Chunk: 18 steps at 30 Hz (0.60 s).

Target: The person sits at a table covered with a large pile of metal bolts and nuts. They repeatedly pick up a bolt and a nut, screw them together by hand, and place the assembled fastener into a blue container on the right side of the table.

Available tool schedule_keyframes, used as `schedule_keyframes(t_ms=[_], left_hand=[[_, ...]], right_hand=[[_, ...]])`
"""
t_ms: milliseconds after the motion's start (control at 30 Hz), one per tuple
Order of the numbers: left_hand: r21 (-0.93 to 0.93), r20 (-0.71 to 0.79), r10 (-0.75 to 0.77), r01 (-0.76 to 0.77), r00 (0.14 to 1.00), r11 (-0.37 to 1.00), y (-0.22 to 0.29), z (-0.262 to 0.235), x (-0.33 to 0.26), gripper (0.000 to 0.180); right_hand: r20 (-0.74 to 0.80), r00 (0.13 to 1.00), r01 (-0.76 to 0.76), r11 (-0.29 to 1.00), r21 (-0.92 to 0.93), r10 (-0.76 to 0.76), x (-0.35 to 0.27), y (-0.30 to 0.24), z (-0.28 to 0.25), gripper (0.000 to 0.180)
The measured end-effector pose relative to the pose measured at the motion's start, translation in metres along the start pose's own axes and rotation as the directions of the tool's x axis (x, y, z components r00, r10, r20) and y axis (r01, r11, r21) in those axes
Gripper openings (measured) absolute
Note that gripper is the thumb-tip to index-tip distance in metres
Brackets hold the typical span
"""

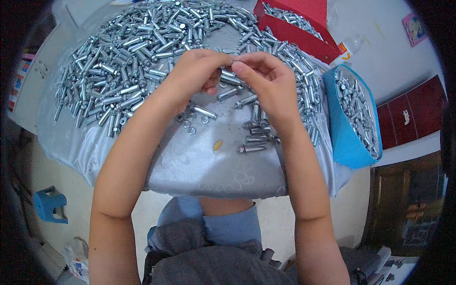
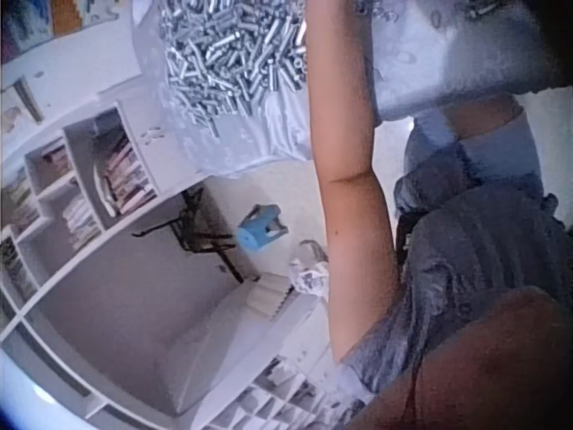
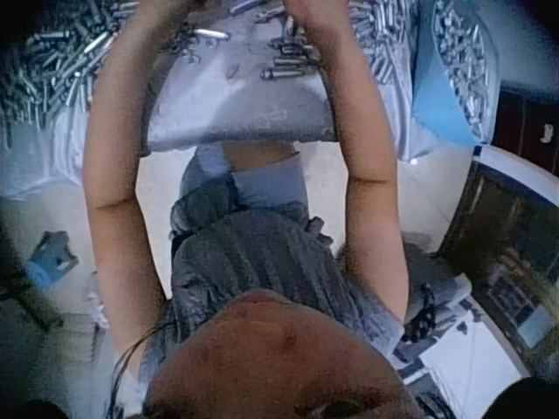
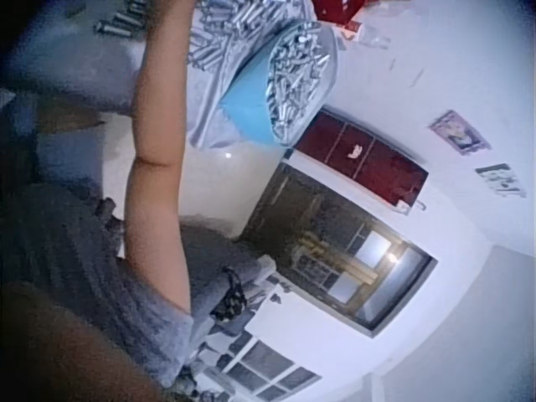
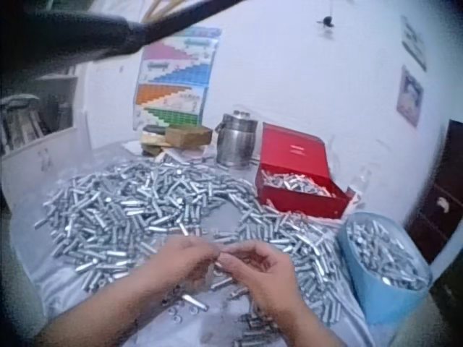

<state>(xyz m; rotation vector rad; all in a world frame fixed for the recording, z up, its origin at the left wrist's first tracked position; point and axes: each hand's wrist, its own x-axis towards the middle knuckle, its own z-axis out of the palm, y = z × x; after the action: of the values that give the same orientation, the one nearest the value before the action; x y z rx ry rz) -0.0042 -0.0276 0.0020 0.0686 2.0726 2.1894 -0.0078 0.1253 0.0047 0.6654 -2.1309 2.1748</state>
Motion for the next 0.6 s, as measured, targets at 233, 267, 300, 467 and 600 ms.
schedule_keyframes(t_ms=[233,267,300,467,600], left_hand=[[-0.151,0.137,-0.041,0.061,0.990,0.987,0.003,-0.002,0.000,0.021],[-0.177,0.145,-0.037,0.062,0.989,0.982,0.001,-0.002,0.001,0.021],[-0.203,0.152,-0.032,0.063,0.988,0.977,0.000,-0.001,0.001,0.022],[-0.270,0.174,-0.025,0.072,0.984,0.960,0.005,0.002,-0.004,0.023],[-0.242,0.229,0.066,-0.009,0.971,0.970,0.005,0.002,-0.006,0.025]], right_hand=[[0.015,0.984,-0.180,0.976,0.126,0.179,0.001,-0.003,-0.007,0.019],[0.024,0.983,-0.183,0.973,0.137,0.182,0.001,-0.002,-0.007,0.019],[0.033,0.982,-0.187,0.971,0.148,0.184,0.001,-0.002,-0.008,0.020],[0.116,0.971,-0.231,0.950,0.208,0.211,0.001,-0.001,-0.011,0.021],[0.276,0.909,-0.390,0.872,0.296,0.313,0.000,0.000,-0.017,0.020]])
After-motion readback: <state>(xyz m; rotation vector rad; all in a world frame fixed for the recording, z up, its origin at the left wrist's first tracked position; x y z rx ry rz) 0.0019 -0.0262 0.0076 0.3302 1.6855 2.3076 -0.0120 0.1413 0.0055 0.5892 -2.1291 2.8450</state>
